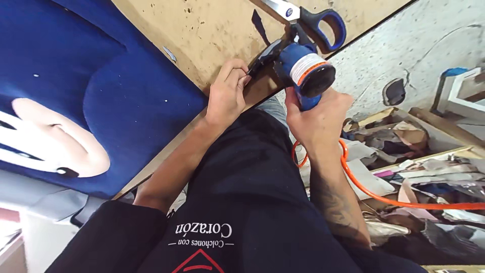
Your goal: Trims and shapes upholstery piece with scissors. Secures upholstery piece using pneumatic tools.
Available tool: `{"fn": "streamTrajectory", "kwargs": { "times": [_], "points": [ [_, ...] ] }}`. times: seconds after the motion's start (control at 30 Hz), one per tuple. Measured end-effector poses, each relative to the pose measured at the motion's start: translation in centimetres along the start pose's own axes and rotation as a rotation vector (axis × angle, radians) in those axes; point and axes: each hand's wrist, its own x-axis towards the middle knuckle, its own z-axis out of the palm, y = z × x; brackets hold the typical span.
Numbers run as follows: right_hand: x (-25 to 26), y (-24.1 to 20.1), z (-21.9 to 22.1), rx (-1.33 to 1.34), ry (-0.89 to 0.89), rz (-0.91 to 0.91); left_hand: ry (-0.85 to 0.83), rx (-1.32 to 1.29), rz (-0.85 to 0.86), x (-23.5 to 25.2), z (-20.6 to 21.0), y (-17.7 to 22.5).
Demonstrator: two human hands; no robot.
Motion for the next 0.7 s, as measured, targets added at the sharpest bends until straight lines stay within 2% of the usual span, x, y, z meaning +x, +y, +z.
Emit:
{"fn": "streamTrajectory", "kwargs": {
  "times": [0.07,0.2,0.37,0.57,0.7],
  "points": [
    [0.1,0.0,0.1,-0.015,0.013,-0.013,0.022,0.048,0.006,-0.1,0.4,0.1],
    [0.0,0.2,0.3,-0.021,0.014,-0.015,0.095,0.313,-0.021,-0.1,0.8,-1.0],
    [0.5,0.8,0.2,-0.028,0.029,-0.026,0.060,0.307,-0.047,-0.1,0.6,-1.2],
    [0.7,2.6,0.6,-0.001,0.100,-0.256,0.017,0.316,-0.064,-0.1,0.2,-1.3],
    [0.6,2.9,0.9,0.004,0.082,-0.303,0.033,0.302,-0.030,-0.4,0.3,-1.5]
  ]
}}
